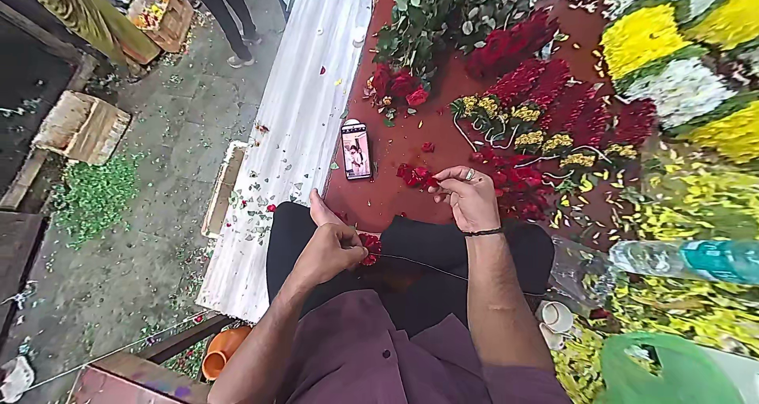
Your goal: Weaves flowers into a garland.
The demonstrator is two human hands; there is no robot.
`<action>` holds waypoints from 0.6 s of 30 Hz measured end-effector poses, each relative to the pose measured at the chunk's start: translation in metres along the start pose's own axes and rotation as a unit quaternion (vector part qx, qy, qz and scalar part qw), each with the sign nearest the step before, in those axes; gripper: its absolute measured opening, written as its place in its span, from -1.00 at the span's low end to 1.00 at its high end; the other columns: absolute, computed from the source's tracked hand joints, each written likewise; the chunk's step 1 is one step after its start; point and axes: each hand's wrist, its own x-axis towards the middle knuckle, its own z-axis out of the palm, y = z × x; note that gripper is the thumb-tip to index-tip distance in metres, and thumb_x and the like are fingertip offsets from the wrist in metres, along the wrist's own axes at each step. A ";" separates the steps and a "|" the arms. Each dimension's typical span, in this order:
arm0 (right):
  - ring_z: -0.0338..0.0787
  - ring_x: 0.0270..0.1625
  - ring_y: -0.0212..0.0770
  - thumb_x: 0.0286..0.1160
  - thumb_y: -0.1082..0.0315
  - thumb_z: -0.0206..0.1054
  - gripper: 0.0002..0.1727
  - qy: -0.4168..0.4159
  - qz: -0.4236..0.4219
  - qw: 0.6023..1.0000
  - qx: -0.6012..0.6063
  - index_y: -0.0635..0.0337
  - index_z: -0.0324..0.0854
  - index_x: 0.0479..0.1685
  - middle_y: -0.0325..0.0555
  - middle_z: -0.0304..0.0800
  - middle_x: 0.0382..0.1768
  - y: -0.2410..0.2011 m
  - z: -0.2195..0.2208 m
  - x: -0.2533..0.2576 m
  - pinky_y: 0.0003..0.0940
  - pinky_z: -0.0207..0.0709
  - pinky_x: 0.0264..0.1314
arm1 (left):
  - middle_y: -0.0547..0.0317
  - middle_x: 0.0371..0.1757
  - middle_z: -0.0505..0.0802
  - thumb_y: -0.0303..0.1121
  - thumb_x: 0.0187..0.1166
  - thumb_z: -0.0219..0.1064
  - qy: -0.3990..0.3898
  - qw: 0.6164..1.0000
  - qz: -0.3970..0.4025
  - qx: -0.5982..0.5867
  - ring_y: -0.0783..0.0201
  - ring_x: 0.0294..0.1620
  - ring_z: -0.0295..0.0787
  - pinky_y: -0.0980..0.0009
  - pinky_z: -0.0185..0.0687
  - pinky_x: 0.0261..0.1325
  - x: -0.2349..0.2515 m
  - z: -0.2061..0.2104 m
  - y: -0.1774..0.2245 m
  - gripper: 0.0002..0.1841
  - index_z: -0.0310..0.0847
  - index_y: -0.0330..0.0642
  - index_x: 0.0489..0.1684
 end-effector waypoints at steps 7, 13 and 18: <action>0.84 -0.29 -0.25 0.20 0.76 0.41 -0.56 -0.063 -0.058 0.995 -0.041 0.21 0.77 0.09 -0.08 0.89 -0.11 0.012 -0.008 -0.006 -0.34 0.79 -0.22 | 0.38 -0.53 0.78 -0.21 0.41 0.49 0.020 0.999 -0.028 0.013 0.48 -0.51 0.64 0.39 0.57 -0.37 -0.001 -0.002 -0.005 -0.83 0.80 -0.07 -0.48; 0.83 -0.35 -0.28 0.37 0.55 0.51 -0.76 -0.050 -0.095 0.992 -0.070 0.19 0.80 0.01 -0.14 0.90 -0.23 0.014 -0.003 -0.010 -0.38 0.78 -0.26 | 0.38 -0.54 0.78 -0.19 0.41 0.49 0.018 0.999 -0.022 0.018 0.49 -0.51 0.63 0.38 0.56 -0.37 0.003 0.001 -0.003 -0.83 0.81 -0.06 -0.47; 0.83 -0.35 -0.25 0.44 0.50 0.47 -0.85 -0.050 -0.111 0.991 -0.053 0.21 0.79 -0.06 -0.12 0.89 -0.26 0.009 0.014 -0.018 -0.35 0.78 -0.26 | 0.39 -0.54 0.78 -0.21 0.41 0.49 0.031 0.999 -0.018 0.023 0.50 -0.51 0.64 0.40 0.56 -0.36 0.007 0.003 -0.001 -0.84 0.81 -0.05 -0.48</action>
